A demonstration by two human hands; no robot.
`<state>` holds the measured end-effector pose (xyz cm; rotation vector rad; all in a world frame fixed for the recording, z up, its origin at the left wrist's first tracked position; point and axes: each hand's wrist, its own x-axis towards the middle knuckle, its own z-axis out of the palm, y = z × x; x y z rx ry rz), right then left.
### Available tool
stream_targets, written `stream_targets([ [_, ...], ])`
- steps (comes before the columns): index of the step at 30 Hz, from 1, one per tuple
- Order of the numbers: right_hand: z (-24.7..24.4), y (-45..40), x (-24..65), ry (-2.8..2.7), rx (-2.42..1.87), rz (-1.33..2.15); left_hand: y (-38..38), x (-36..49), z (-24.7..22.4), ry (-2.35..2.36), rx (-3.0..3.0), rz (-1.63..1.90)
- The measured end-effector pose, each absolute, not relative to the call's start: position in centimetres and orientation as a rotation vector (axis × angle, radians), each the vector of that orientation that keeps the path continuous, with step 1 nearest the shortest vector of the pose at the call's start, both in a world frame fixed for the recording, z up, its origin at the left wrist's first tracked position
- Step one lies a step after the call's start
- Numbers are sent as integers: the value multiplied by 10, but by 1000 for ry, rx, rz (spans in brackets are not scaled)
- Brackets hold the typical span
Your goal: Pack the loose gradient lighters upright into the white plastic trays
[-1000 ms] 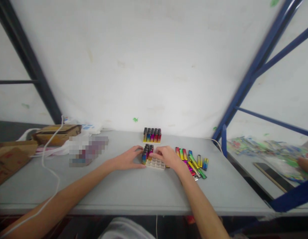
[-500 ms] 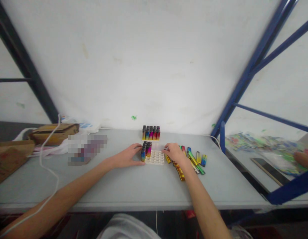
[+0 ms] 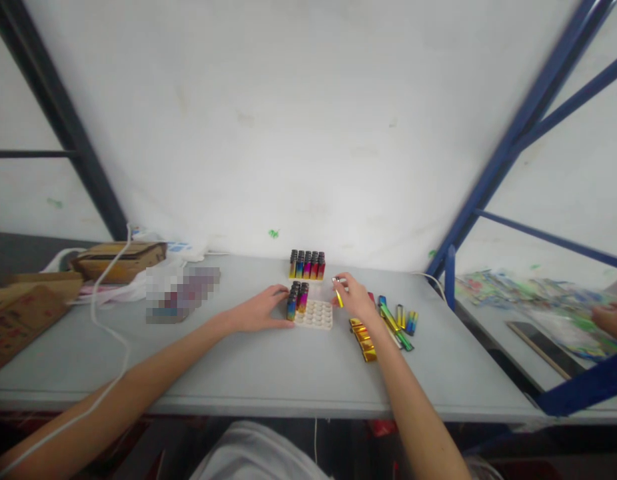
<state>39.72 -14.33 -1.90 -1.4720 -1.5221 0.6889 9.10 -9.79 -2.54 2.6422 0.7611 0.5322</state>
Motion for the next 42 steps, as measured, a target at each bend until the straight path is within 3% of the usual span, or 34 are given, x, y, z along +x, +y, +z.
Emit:
stream_targets([
  [7, 0, -148, 367, -1238, -1176, 1059, -97, 92, -26, 764, 2665, 532],
  [12, 9, -156, 357, -1094, -1191, 1175, -98, 91, -26, 748, 2661, 557],
  [31, 5, -161, 331, -1081, -1311, 1115, -96, 90, -26, 745, 2614, 544],
  [42, 2, -157, 337, -1344, -1032, 1048, -95, 90, -28, 739, 2657, 559],
])
